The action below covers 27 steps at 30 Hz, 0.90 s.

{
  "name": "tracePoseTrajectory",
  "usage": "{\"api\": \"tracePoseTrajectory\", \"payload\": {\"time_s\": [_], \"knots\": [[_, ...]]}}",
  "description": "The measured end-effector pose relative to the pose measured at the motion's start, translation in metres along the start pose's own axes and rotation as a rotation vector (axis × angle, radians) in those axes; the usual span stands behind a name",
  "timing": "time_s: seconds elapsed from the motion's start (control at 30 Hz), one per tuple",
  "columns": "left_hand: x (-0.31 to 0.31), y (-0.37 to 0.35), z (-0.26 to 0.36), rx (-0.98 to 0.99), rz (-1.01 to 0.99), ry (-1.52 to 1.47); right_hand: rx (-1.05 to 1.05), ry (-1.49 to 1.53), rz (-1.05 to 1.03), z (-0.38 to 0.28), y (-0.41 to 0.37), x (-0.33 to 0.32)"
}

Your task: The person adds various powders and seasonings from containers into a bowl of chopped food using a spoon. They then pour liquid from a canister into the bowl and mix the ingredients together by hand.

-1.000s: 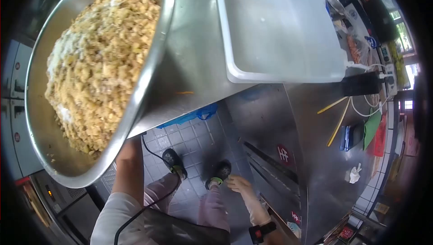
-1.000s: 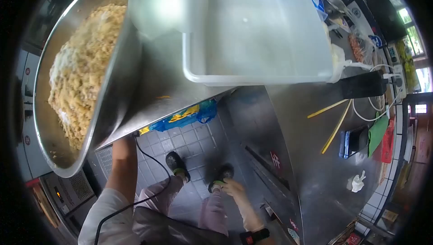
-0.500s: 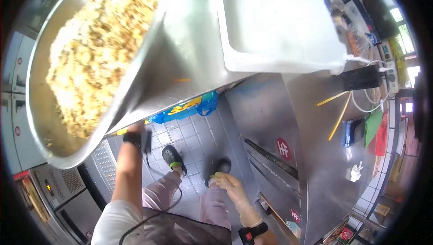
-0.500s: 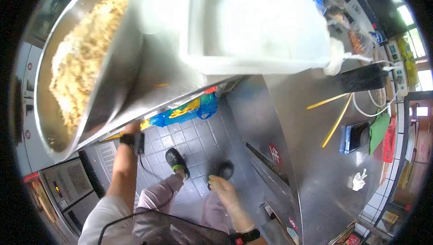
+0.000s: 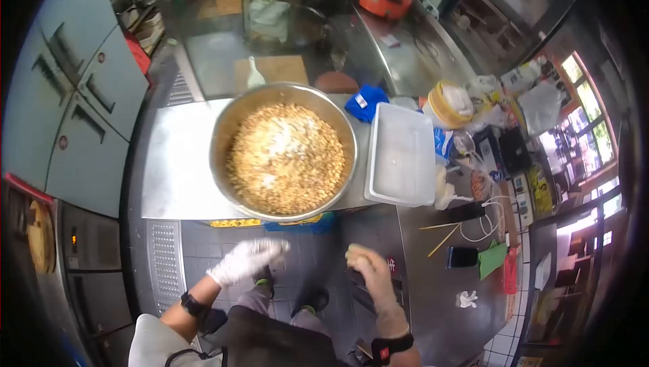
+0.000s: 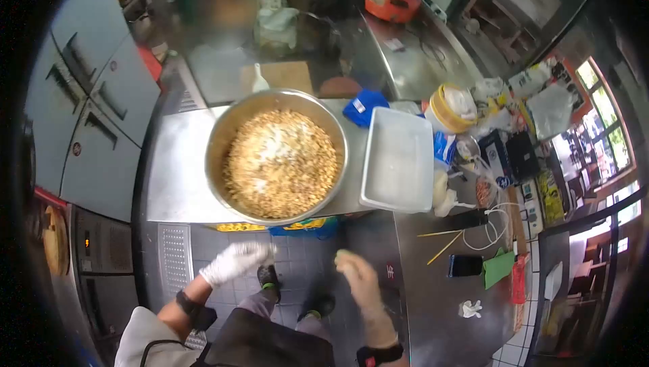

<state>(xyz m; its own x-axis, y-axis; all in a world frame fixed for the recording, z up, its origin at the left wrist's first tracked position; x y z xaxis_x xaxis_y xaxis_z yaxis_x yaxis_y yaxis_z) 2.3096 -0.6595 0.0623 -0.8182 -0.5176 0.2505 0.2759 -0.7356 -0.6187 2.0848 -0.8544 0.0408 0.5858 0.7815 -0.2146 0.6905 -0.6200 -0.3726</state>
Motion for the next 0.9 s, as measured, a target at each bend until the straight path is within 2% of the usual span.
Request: {"api": "tracePoseTrajectory", "payload": {"time_s": [0.03,0.07,0.17,0.23,0.3,0.33,0.4,0.43,0.5,0.57,0.63,0.67,0.73,0.8,0.87,0.9], "knots": [[-0.006,-0.006,0.015,0.217,-0.009,-0.104,-0.062,-0.040,0.015,-0.038,0.005,0.004],[-0.015,-0.011,0.037,0.250,0.080,0.004,-0.121,-0.047,-0.010,-0.065,0.012,0.007],[-0.035,-0.022,0.085,0.461,0.157,-0.199,-0.267,-0.028,-0.086,-0.127,0.035,0.013],[-0.044,-0.031,0.105,0.556,0.098,-0.334,-0.303,0.085,-0.180,-0.143,0.070,0.007],[-0.054,-0.039,0.120,0.556,0.140,-0.242,-0.255,0.446,-0.204,-0.172,0.089,0.003],[-0.059,-0.046,0.122,0.588,0.123,-0.252,-0.255,0.446,-0.170,-0.178,0.093,-0.003],[-0.069,-0.059,0.127,0.640,0.137,-0.257,-0.189,0.793,-0.055,-0.181,0.104,-0.015],[-0.078,-0.066,0.126,0.640,0.162,-0.229,-0.196,0.796,-0.038,-0.171,0.106,-0.021],[-0.109,-0.066,0.110,0.620,0.261,-0.284,-0.161,0.656,0.093,-0.139,0.121,-0.043],[-0.153,-0.051,0.082,0.578,0.389,-0.316,0.112,0.182,0.301,-0.090,0.147,-0.068],[-0.181,-0.034,0.061,0.512,0.451,-0.310,0.026,-0.287,0.403,-0.039,0.163,-0.079],[-0.184,-0.024,0.059,0.446,0.521,-0.308,0.028,-0.285,0.405,-0.037,0.162,-0.077],[-0.178,-0.002,0.061,0.380,0.552,-0.258,-0.143,-0.753,0.497,-0.036,0.167,-0.068],[-0.171,0.019,0.063,0.251,0.568,-0.188,-0.073,-0.838,0.392,-0.053,0.176,-0.059],[-0.167,0.039,0.060,0.225,0.593,-0.202,-0.011,-0.921,0.268,-0.059,0.193,-0.051],[-0.164,0.047,0.060,0.224,0.596,-0.218,0.033,-0.978,0.130,-0.056,0.199,-0.047]]}}
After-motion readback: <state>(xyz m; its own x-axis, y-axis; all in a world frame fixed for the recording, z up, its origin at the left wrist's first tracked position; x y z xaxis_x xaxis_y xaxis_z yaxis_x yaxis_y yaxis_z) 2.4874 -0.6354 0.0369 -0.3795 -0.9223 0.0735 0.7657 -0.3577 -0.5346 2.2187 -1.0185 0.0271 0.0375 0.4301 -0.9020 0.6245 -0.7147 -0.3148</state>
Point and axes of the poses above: each hand's wrist, its own y-axis towards the middle knuckle, its own x-axis out of the palm, z = x × y, the point moved 1 cm from there along y, towards the middle knuckle, and after that the axes turned 14 degrees about -y, right-handed, at the moved point
